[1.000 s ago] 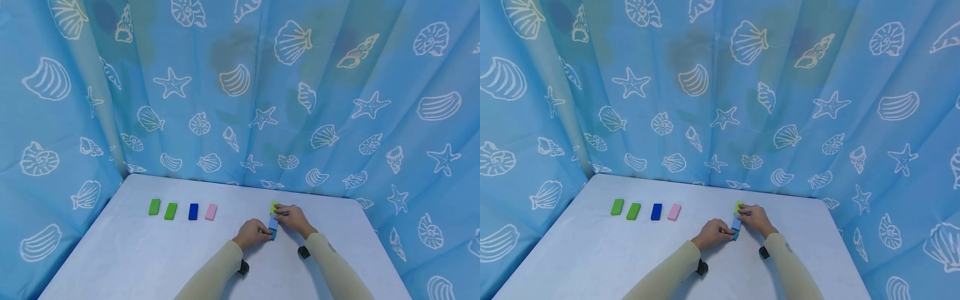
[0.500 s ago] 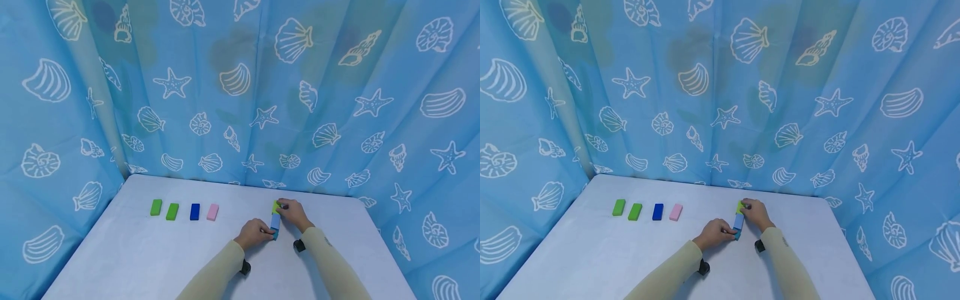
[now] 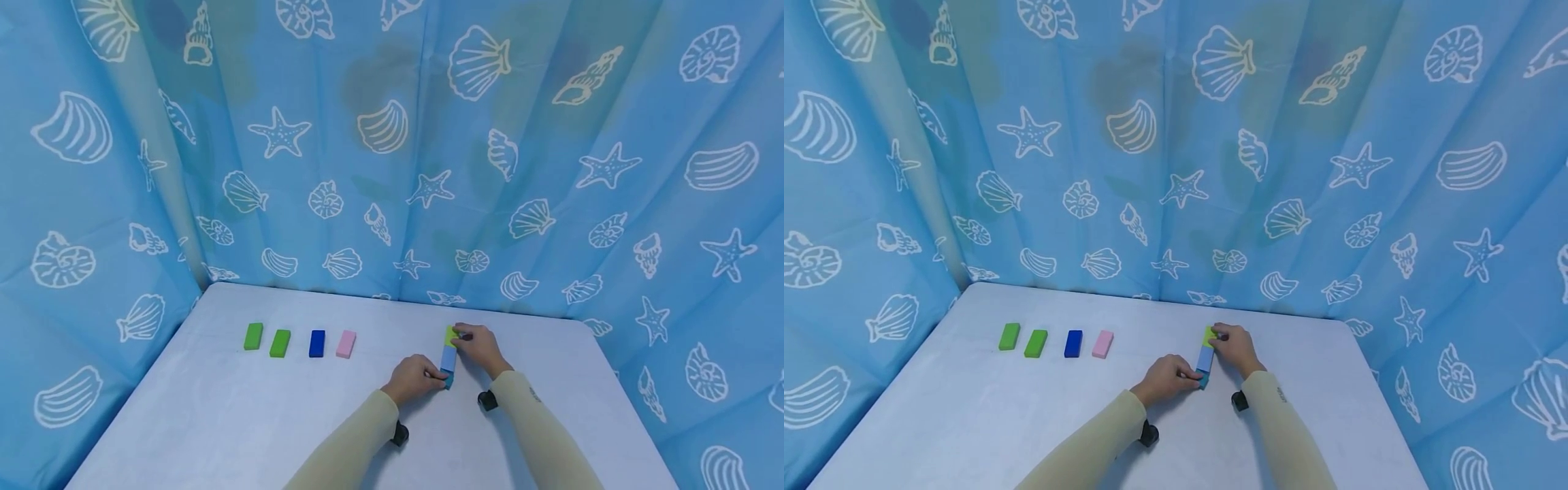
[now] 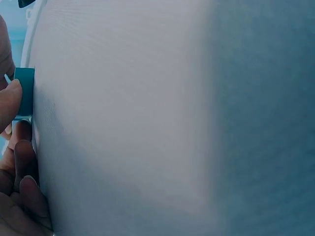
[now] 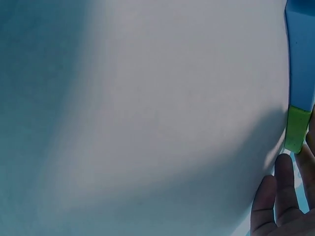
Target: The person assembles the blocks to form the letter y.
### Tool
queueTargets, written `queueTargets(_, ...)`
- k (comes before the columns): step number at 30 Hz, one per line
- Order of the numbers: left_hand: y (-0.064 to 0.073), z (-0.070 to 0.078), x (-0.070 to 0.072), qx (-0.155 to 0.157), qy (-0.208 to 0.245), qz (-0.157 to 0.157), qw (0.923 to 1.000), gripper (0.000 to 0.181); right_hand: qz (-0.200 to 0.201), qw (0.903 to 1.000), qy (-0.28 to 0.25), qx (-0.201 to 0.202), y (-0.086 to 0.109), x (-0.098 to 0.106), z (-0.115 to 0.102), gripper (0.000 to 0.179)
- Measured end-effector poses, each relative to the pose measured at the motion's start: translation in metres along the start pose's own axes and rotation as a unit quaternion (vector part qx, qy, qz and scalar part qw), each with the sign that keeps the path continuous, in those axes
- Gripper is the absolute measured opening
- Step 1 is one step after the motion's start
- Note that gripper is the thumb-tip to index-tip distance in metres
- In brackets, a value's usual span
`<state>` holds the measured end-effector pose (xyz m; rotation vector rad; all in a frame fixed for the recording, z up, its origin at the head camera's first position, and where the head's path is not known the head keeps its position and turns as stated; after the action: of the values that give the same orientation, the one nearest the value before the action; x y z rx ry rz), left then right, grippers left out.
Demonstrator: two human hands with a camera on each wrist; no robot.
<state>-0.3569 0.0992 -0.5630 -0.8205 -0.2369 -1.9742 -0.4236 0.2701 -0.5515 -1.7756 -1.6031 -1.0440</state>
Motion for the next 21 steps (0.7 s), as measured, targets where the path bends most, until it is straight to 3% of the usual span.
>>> queueTargets(7,-0.001,0.000,-0.001,0.000,0.002,0.002,1.0000,0.012,0.005,1.0000,0.002,0.002,0.000,0.000,0.003,0.036)
queueTargets(21,0.000,0.001,0.001,-0.012,0.005,0.001,0.9999,0.012,-0.007,0.9993,0.035,0.008,0.022,0.002,0.000,0.042)
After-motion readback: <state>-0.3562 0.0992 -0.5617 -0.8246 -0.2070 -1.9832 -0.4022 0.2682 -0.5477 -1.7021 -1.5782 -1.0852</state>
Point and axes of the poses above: each hand's wrist, its own y-axis away from the middle knuckle, its own x-axis out of the back of the hand, z = x × y, the point moved 5 cm from there along -y, towards the middle knuckle, and after that the axes turned 14 degrees about -x, right-handed, at the moved point
